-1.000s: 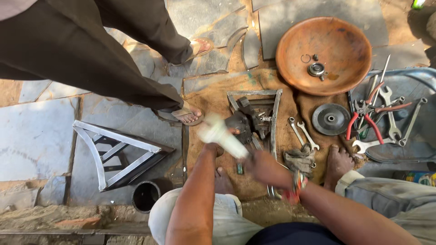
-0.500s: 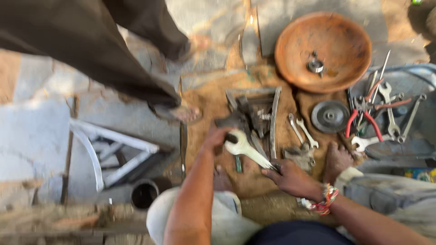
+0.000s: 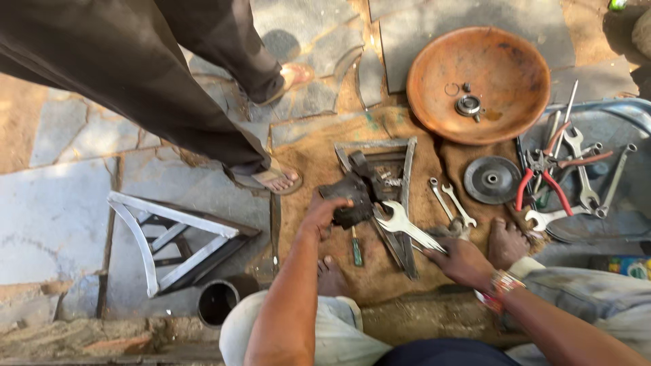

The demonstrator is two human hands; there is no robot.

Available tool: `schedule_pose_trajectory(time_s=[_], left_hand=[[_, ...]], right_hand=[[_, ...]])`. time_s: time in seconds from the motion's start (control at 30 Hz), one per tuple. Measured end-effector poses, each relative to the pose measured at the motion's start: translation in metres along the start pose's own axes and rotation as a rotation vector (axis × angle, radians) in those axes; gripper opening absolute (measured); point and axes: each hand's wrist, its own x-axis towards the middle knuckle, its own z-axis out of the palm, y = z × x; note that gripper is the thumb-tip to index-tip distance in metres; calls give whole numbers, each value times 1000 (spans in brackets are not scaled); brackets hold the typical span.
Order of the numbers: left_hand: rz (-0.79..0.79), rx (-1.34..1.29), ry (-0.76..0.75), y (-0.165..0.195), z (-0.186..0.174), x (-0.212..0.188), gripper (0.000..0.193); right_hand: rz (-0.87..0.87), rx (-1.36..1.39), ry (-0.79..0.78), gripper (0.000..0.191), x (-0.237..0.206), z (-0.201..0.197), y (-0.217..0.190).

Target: The person wipes a metal mechanical housing with a cloth, inserts a cylindrical internal component, and uses a wrench and a screwdriver to tighten fasteners on the assembly.

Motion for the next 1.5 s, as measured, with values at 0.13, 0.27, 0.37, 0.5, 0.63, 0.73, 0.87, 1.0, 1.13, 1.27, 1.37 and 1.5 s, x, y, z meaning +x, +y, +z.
schedule_pose_trajectory(time_s=[0.13, 0.27, 0.37, 0.5, 0.63, 0.73, 0.87, 1.0, 1.13, 1.27, 1.37, 1.5], left_hand=[[26, -145, -37, -9, -2, 0, 82], [-33, -148, -22, -17, -3, -7, 73], [-23, -282, -61, -15, 2, -4, 66], [146, -231, -17, -20, 7, 4, 76], [123, -334, -50, -28, 5, 6, 91], [13, -250, -39, -15, 0, 7, 96], [-239, -125, -9, -4, -2, -7, 124], [-97, -264, 21, -11, 3, -12, 128], [-73, -488, 36, -26, 7, -2, 129], [-149, -451, 104, -34, 5, 5, 134], [-188, -494, 139, -35, 4, 3, 132], [-160, -405, 179, -38, 4, 2, 130]], right_hand=[[-5, 11, -90, 53, -21, -1, -44], [-142, 88, -171, 54, -12, 1, -112], [-25, 137, -17, 47, 9, -21, -139], [56, 191, 40, 42, 1, -16, -131], [-106, 117, 3, 48, -16, 4, -68], [99, 32, 140, 58, -12, -2, -8], [441, -432, 346, 60, 8, -19, 44], [482, -468, 288, 54, 17, -24, 49], [123, -447, 283, 63, 31, -20, 22], [5, 164, 87, 81, 68, -20, -32], [-40, 281, -112, 89, 97, -18, -66], [75, 579, -223, 96, 122, -12, -86]])
